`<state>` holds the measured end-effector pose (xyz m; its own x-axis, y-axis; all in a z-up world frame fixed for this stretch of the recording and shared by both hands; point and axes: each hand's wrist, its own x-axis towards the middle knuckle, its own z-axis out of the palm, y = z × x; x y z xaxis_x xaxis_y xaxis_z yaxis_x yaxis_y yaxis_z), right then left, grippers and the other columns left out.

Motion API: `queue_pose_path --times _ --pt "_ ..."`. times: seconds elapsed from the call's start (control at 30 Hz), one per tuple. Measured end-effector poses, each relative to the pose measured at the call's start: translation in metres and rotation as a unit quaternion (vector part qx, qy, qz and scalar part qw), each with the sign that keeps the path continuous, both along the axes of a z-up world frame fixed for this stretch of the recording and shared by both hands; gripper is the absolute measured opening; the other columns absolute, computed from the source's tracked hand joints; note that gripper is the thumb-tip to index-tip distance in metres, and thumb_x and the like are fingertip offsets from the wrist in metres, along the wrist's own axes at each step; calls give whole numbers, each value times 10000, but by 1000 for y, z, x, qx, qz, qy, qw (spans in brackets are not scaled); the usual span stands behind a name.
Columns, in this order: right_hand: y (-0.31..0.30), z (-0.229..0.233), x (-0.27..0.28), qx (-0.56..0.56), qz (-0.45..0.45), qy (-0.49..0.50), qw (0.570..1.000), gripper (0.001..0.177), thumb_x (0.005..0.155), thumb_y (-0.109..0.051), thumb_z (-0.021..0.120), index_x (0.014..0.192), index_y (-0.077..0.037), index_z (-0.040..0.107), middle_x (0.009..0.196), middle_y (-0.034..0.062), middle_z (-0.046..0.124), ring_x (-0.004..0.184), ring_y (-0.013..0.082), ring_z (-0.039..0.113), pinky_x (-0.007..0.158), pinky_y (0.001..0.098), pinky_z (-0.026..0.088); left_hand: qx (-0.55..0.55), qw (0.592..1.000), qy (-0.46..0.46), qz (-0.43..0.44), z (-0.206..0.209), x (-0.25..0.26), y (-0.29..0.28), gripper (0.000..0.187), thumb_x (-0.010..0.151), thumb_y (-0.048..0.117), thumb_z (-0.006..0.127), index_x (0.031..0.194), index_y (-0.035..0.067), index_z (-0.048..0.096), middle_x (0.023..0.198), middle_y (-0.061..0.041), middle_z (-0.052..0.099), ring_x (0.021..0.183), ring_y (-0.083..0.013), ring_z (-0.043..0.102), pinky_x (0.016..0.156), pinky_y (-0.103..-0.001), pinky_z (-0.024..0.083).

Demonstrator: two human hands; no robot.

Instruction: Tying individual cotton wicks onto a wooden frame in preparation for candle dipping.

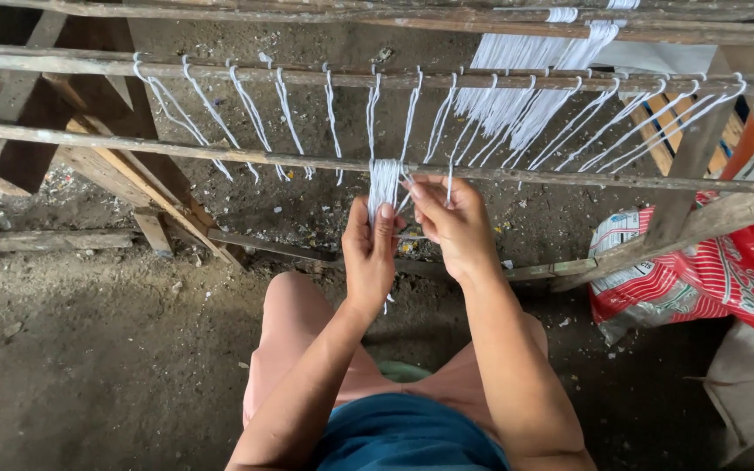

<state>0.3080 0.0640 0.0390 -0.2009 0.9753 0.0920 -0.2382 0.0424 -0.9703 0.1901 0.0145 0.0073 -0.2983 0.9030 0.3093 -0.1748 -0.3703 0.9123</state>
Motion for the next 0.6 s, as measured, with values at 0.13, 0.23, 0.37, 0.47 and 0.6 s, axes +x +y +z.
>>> queue_pose_path --times 0.13,0.23,0.37,0.47,0.6 --pt "-5 21 -2 -41 53 115 991 108 992 -73 622 1088 -26 640 925 125 703 516 52 498 355 133 316 -17 1000 -2 8 -3 -2 0 213 1113 236 465 1038 57 553 757 -69 617 575 -79 468 521 -237 414" --pt "6 -7 4 -62 38 183 980 139 947 42 538 1034 -63 561 827 49 548 514 19 377 431 141 286 -1 995 51 83 17 -10 -2 132 1095 134 505 1037 59 596 844 -128 714 707 -187 696 721 -362 575" --pt "10 10 55 -53 -13 184 981 250 974 -27 547 1221 1 572 803 -11 490 562 -21 344 434 111 236 4 991 117 62 9 -27 -6 75 1102 25 494 1058 24 556 917 -166 733 888 -258 723 889 -450 547" --pt "19 -10 128 -177 -10 188 966 268 1062 -181 517 1071 75 596 833 14 505 560 3 320 484 183 203 2 988 142 52 -6 -30 -4 235 1159 177 479 937 108 446 901 -59 708 825 -117 647 779 -262 470" --pt "9 11 208 -149 2 174 973 250 1117 -244 410 988 -77 544 739 -60 504 515 21 339 410 157 249 31 988 148 38 -18 -40 4 180 1186 159 483 1016 103 498 867 -31 645 787 -126 646 777 -281 550"
